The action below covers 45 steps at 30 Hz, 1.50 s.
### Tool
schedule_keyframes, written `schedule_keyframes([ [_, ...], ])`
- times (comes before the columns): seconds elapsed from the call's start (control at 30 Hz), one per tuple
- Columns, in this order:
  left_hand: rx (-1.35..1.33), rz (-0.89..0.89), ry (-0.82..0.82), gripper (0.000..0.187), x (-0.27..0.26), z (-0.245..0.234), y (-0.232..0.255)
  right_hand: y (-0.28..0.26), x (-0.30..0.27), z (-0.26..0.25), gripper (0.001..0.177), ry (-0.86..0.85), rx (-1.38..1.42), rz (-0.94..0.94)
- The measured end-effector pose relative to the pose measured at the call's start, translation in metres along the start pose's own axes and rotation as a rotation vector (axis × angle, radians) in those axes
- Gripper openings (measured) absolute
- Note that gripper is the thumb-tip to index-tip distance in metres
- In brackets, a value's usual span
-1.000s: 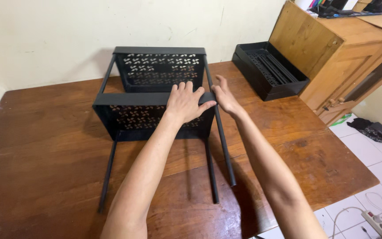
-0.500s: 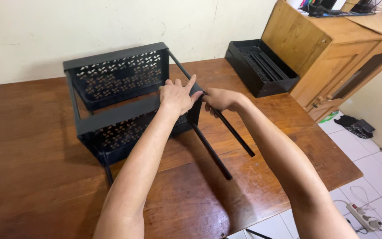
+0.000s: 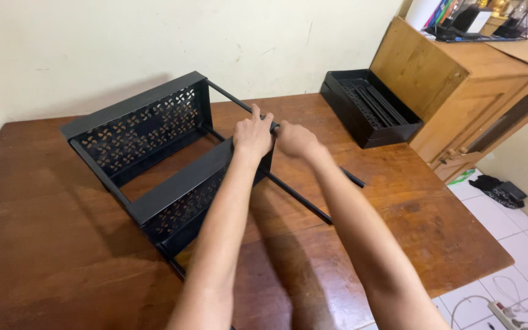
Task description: The person assembles a black plastic planter stand by hand on a wooden table. They insert metal rods into the planter frame, adjust the components, and stack additional planter trays nearby.
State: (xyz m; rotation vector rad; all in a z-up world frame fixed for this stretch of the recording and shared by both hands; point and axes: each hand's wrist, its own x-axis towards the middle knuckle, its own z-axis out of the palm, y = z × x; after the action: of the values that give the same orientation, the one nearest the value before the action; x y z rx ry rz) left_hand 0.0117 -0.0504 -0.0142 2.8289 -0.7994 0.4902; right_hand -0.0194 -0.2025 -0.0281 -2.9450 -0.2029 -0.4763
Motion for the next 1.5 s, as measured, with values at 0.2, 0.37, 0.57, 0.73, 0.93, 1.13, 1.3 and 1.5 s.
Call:
schedule_keyframes([
  [0.2, 0.042, -0.047, -0.047, 0.048, 0.019, 0.009, -0.002, -0.028, -0.018, 0.022, 0.019, 0.237, -0.499, 0.078],
  [0.37, -0.052, -0.020, -0.105, 0.043, 0.016, -0.006, -0.002, -0.007, 0.007, -0.022, 0.024, -0.307, 0.245, 0.257],
  [0.57, -0.045, 0.003, -0.146, 0.048, 0.012, -0.016, -0.001, 0.006, 0.018, -0.039, 0.031, -0.520, 0.718, 0.292],
  [0.73, -0.017, 0.024, -0.052, 0.034, 0.015, -0.006, -0.001, -0.027, -0.015, 0.001, 0.014, 0.126, -0.410, 0.072],
  [0.93, -0.007, -0.002, -0.029, 0.025, 0.019, 0.008, -0.001, -0.036, -0.021, 0.019, 0.013, 0.301, -0.570, 0.060],
  [1.13, -0.007, 0.026, 0.029, 0.031, 0.015, 0.007, -0.001, -0.011, 0.005, -0.016, 0.022, -0.165, 0.157, 0.169],
  [1.3, -0.007, 0.019, -0.022, 0.049, 0.010, -0.003, -0.001, -0.002, 0.021, -0.049, 0.032, -0.711, 0.907, 0.459],
  [1.5, 0.006, 0.032, -0.008, 0.038, 0.013, -0.001, 0.001, -0.029, -0.009, -0.008, 0.016, 0.082, -0.299, 0.070],
])
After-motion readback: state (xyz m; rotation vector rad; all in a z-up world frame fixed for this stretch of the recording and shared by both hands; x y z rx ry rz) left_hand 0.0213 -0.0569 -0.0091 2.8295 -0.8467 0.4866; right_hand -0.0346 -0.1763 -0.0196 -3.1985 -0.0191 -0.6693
